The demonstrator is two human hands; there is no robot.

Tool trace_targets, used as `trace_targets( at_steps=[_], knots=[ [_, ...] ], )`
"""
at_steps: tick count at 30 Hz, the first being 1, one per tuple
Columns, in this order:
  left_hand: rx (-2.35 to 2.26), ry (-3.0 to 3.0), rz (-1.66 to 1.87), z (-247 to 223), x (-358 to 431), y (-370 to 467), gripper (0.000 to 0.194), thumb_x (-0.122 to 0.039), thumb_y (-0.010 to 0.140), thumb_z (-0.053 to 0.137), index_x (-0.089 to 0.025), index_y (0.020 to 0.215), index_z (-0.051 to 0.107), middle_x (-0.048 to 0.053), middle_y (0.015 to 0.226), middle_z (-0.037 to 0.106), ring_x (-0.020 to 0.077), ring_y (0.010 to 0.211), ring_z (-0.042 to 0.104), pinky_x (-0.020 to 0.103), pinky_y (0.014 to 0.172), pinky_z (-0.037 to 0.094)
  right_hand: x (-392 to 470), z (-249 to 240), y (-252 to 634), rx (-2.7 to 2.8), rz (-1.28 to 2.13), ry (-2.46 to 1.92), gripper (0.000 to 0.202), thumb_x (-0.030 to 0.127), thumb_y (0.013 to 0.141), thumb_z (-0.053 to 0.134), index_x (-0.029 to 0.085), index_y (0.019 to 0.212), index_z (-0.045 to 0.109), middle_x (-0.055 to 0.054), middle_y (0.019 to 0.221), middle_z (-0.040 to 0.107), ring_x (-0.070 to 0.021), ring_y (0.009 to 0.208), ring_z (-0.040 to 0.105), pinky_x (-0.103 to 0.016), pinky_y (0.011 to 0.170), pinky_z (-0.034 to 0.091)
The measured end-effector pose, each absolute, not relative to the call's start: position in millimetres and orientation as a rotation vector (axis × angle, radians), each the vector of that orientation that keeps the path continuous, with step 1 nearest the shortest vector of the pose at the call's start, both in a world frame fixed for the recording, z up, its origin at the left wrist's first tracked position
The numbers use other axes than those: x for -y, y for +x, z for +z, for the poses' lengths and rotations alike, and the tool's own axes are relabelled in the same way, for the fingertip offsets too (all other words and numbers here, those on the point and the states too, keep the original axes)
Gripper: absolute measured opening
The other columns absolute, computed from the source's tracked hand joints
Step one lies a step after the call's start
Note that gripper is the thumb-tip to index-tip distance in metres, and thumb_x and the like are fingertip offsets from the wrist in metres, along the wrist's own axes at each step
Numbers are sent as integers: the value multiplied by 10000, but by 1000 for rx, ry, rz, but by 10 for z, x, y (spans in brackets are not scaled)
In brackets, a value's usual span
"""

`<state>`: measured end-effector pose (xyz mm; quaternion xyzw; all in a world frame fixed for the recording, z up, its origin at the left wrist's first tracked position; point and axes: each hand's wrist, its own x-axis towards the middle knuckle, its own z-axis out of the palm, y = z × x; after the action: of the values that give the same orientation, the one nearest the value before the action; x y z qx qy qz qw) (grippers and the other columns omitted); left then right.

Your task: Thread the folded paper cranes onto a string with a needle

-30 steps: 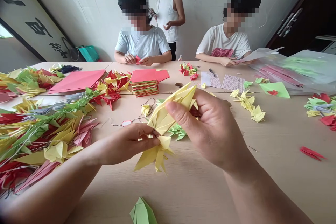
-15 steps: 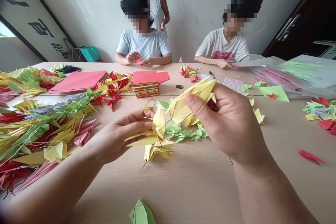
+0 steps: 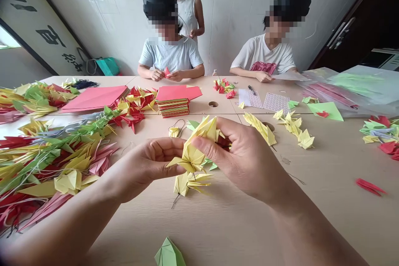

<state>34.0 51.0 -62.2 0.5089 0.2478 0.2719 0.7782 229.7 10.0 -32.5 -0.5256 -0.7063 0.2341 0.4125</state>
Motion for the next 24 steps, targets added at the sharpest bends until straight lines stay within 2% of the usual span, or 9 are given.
trace_targets(
  at_steps=[4,9,12,16,24],
  knots=[
    [-563,1103,633,-616,-496,344,222,-181,732,786,-167,935,697,-1,859,714,92,802,651,195,776,510,-91,-339,2273,1725,605,-1289,244,449,865,609,219,787,628,19,660,606,-105,564,542,-181,480,448],
    [-615,1187,709,-592,-468,369,183,-268,744,777,-135,772,654,-29,712,637,62,632,586,171,617,508,-92,-357,2275,1777,656,-1286,261,451,868,607,220,749,582,46,593,479,-85,509,420,-178,425,355],
    [-636,1230,741,-574,-456,362,197,-286,779,744,-137,743,621,-38,676,605,55,602,567,158,576,500,-92,-362,2280,1805,691,-1277,315,493,900,541,221,743,526,43,613,447,-91,533,401,-185,435,344],
    [-628,1222,740,-558,-458,357,180,-275,785,738,-136,760,626,-32,692,616,57,617,576,156,589,515,-96,-378,2276,1795,676,-1315,373,526,942,437,225,722,452,34,627,454,-102,563,421,-191,454,356],
    [-630,1238,735,-583,-421,383,209,-243,756,766,-158,880,622,-41,719,624,54,621,575,143,561,533,-116,-394,2228,1773,740,-1330,387,538,921,473,222,699,454,40,596,424,-96,525,385,-192,432,340]
  ],
)
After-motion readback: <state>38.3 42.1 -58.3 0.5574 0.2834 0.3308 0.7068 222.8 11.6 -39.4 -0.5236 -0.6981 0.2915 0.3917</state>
